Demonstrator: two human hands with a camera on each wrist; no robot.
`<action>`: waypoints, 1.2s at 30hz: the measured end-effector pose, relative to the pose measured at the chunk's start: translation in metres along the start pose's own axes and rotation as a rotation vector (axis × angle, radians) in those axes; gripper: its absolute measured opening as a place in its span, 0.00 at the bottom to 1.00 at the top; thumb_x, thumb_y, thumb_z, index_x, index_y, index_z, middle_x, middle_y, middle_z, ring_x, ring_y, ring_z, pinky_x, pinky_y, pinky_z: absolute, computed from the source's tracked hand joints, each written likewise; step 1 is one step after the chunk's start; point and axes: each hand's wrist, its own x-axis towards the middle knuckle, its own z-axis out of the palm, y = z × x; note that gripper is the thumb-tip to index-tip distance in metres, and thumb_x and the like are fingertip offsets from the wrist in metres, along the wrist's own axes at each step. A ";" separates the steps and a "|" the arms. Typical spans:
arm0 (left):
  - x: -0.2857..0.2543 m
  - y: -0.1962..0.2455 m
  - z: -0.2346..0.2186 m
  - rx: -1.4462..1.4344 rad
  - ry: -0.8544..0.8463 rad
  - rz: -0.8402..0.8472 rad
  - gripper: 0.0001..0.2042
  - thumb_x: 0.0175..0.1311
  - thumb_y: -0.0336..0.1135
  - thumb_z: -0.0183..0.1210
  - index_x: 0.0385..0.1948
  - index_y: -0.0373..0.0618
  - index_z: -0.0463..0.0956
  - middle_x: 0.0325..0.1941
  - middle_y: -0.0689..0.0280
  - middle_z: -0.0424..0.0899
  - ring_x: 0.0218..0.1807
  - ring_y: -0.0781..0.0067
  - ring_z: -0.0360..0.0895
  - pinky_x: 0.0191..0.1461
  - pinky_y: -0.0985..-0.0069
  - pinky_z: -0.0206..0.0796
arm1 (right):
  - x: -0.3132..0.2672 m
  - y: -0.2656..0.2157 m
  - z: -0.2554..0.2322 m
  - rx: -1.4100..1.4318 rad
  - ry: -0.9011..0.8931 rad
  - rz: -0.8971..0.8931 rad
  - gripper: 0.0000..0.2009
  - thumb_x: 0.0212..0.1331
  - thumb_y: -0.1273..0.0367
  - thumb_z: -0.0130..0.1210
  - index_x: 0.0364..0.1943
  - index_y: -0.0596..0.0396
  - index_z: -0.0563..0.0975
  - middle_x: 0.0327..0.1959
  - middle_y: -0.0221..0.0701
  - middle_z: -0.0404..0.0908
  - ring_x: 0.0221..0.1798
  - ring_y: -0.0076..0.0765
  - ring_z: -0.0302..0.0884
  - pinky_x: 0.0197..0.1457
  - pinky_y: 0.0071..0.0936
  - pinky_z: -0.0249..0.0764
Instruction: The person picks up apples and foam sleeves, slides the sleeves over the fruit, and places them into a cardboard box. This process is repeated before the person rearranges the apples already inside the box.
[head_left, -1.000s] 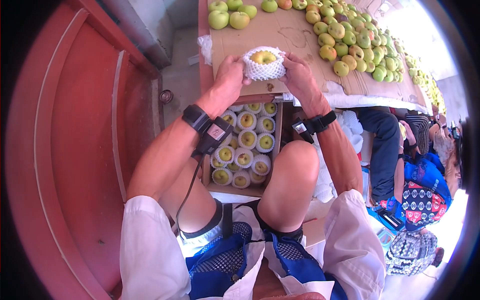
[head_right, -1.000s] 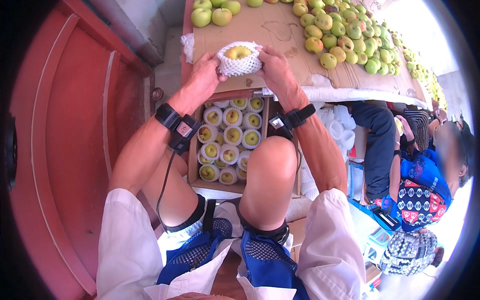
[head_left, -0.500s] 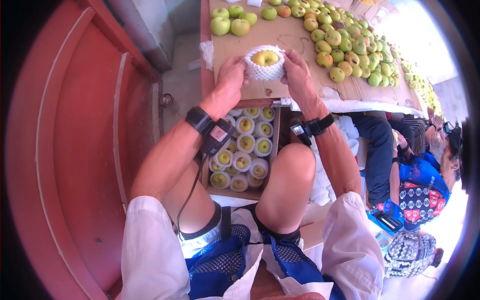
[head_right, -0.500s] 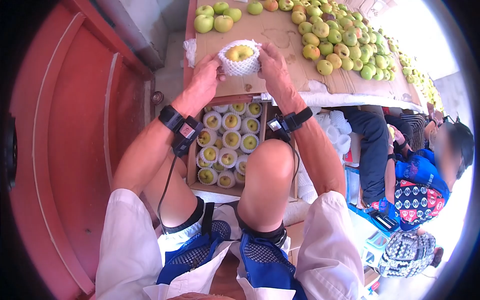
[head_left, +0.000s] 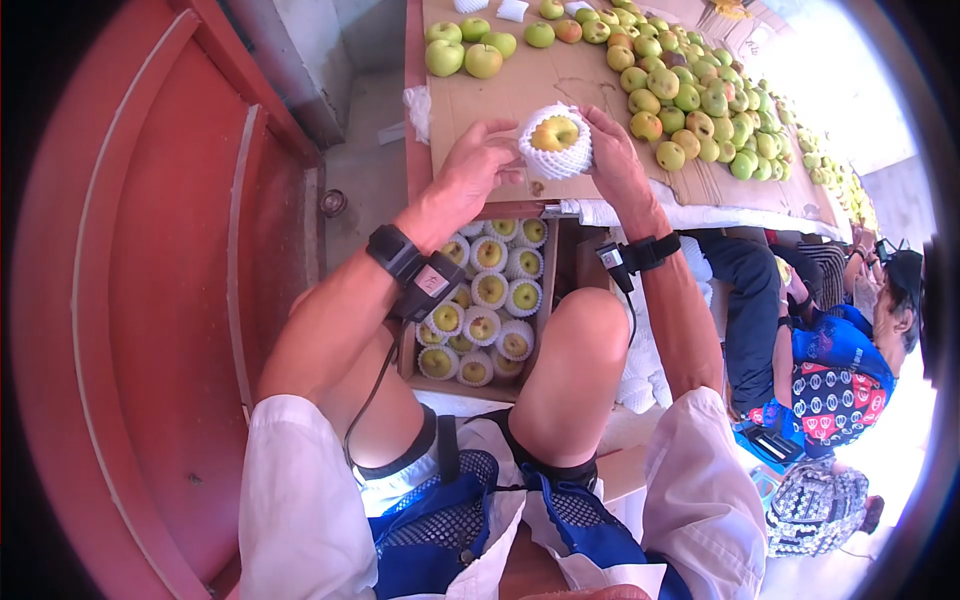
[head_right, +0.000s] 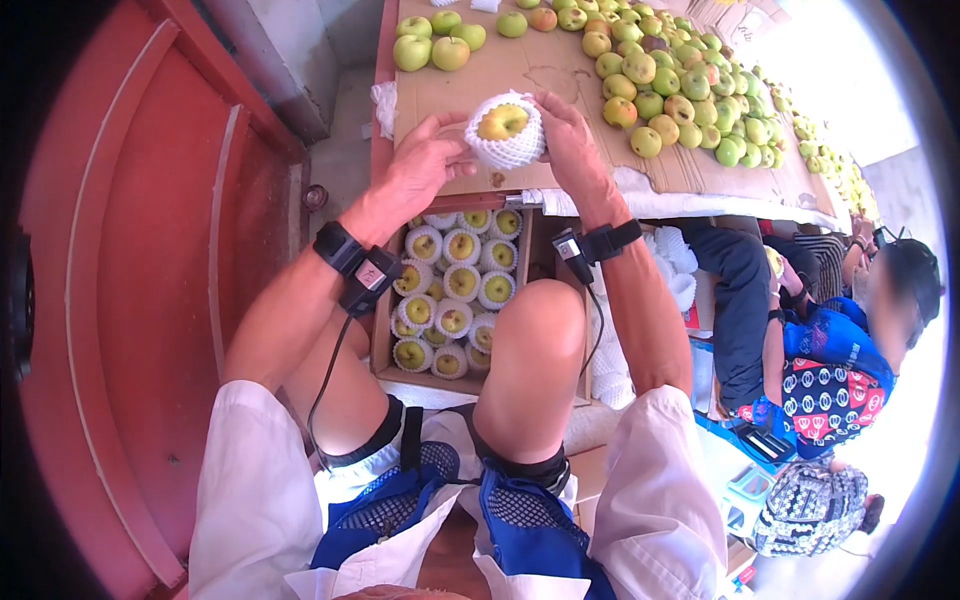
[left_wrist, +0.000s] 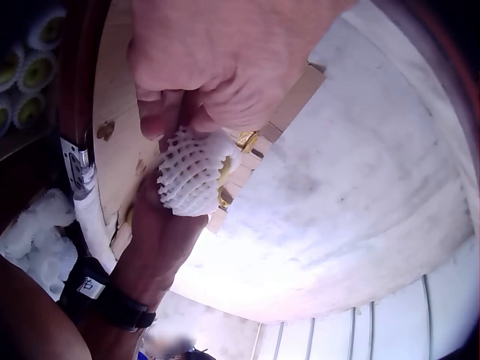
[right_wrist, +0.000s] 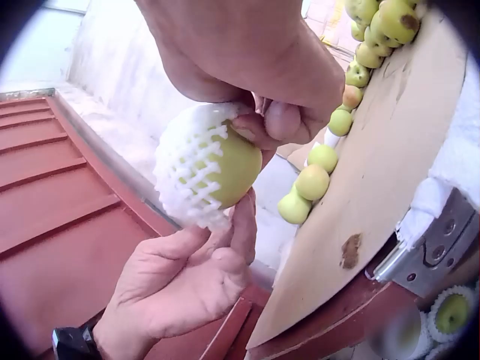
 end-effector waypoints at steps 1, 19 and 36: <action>-0.002 0.003 0.001 0.003 -0.024 -0.003 0.22 0.69 0.23 0.50 0.65 0.39 0.63 0.53 0.59 0.79 0.50 0.71 0.78 0.47 0.74 0.73 | 0.001 0.000 -0.002 0.006 -0.020 -0.004 0.14 0.73 0.59 0.49 0.52 0.51 0.79 0.38 0.22 0.83 0.36 0.15 0.79 0.34 0.18 0.73; -0.004 0.002 0.006 0.072 -0.172 0.064 0.23 0.70 0.24 0.50 0.67 0.32 0.65 0.60 0.55 0.77 0.56 0.68 0.79 0.55 0.72 0.77 | 0.009 0.009 -0.005 0.005 -0.087 0.002 0.14 0.74 0.61 0.50 0.50 0.55 0.80 0.37 0.21 0.83 0.35 0.13 0.78 0.32 0.13 0.70; 0.000 0.005 0.012 -0.067 -0.181 -0.106 0.19 0.71 0.43 0.60 0.56 0.42 0.72 0.53 0.63 0.82 0.52 0.73 0.80 0.49 0.74 0.74 | 0.008 0.003 -0.001 0.002 -0.013 -0.152 0.15 0.73 0.59 0.52 0.51 0.55 0.78 0.37 0.22 0.82 0.35 0.13 0.78 0.35 0.15 0.73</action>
